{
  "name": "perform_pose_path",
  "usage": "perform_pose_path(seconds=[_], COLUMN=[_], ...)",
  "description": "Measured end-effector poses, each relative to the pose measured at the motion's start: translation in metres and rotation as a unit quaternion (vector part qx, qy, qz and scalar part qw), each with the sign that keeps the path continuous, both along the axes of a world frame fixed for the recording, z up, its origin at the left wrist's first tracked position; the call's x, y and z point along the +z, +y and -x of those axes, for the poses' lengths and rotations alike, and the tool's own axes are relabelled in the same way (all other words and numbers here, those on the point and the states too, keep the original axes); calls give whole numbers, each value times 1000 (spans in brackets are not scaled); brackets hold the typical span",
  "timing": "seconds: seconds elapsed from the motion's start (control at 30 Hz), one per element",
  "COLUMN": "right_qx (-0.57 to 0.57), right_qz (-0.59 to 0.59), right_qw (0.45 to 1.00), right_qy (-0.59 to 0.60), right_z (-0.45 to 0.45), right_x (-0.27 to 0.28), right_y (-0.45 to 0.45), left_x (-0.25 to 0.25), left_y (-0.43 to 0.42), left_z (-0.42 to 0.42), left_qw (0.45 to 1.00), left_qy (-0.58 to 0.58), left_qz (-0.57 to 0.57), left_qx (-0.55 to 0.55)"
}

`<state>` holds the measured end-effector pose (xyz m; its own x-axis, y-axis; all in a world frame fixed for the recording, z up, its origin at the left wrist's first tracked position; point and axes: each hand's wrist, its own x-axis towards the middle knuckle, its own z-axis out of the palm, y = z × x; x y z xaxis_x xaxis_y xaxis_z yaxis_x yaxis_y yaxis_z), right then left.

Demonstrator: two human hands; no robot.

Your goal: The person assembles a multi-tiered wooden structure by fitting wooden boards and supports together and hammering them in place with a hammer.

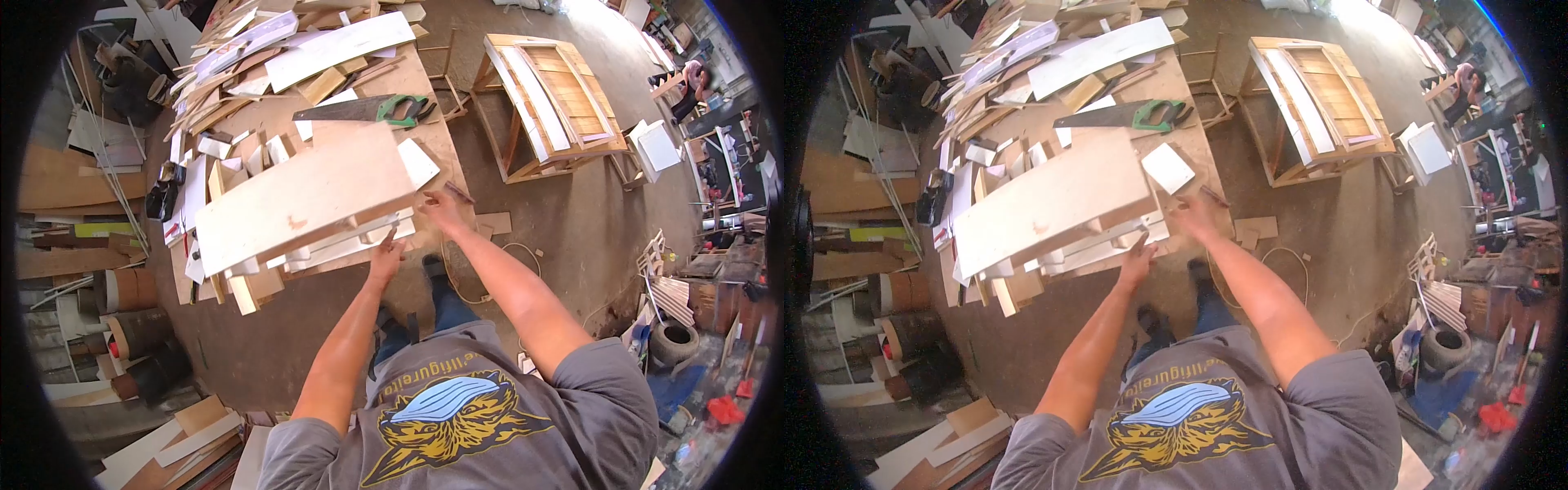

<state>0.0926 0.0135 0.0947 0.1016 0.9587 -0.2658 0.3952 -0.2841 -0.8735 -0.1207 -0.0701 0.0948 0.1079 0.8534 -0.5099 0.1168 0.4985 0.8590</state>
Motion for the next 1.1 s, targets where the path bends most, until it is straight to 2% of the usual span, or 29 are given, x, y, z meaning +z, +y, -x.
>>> perform_pose_path(seconds=[0.07, 0.1, 0.23, 0.33, 0.43, 0.57, 0.63, 0.7, 0.73, 0.77, 0.87, 0.97, 1.03, 1.1], right_qx=[30, 96, 131, 95, 124, 144, 117, 55, 23, 2, 13, -14, -11, 2], right_qz=[-37, -56, 16, -7, 10, 41, 71, 16, -14, -59, -102, -114, -143, -198], right_qw=[992, 983, 940, 931, 913, 940, 957, 998, 991, 977, 957, 947, 927, 911], right_qy=[-119, -147, -314, -354, -388, -308, -256, 1, 129, 204, 273, 300, 346, 362], right_z=[-8, -16, -6, 6, 9, 0, -1, -12, -16, -16, -25, -23, -19, -17], right_x=[5, 0, 30, 28, 20, 16, 49, 11, -2, 2, 50, 135, 180, 197], right_y=[11, 23, 53, 67, 78, 91, 91, 93, 92, 87, 64, 21, -2, -18], left_x=[4, 9, -6, -16, -5, 10, 26, 41, 47, 55, 110, 166, 183, 212], left_y=[16, 24, 47, 54, 50, 48, 46, 44, 40, 36, 23, 11, 4, -5], left_z=[-28, -38, -62, -67, -74, -71, -71, -72, -73, -73, -75, -70, -65, -58], left_qw=[998, 995, 992, 987, 991, 995, 996, 996, 994, 991, 989, 983, 977, 967], left_qy=[44, 73, 113, 141, 104, 98, 84, 74, 71, 67, 33, -10, -42, -46], left_qz=[9, 5, 54, 77, 58, 9, 26, 0, -33, -65, -97, -143, -178, -224], left_qx=[-44, -68, -20, 3, 66, 12, -15, -50, -73, -96, -109, -117, -111, -114])
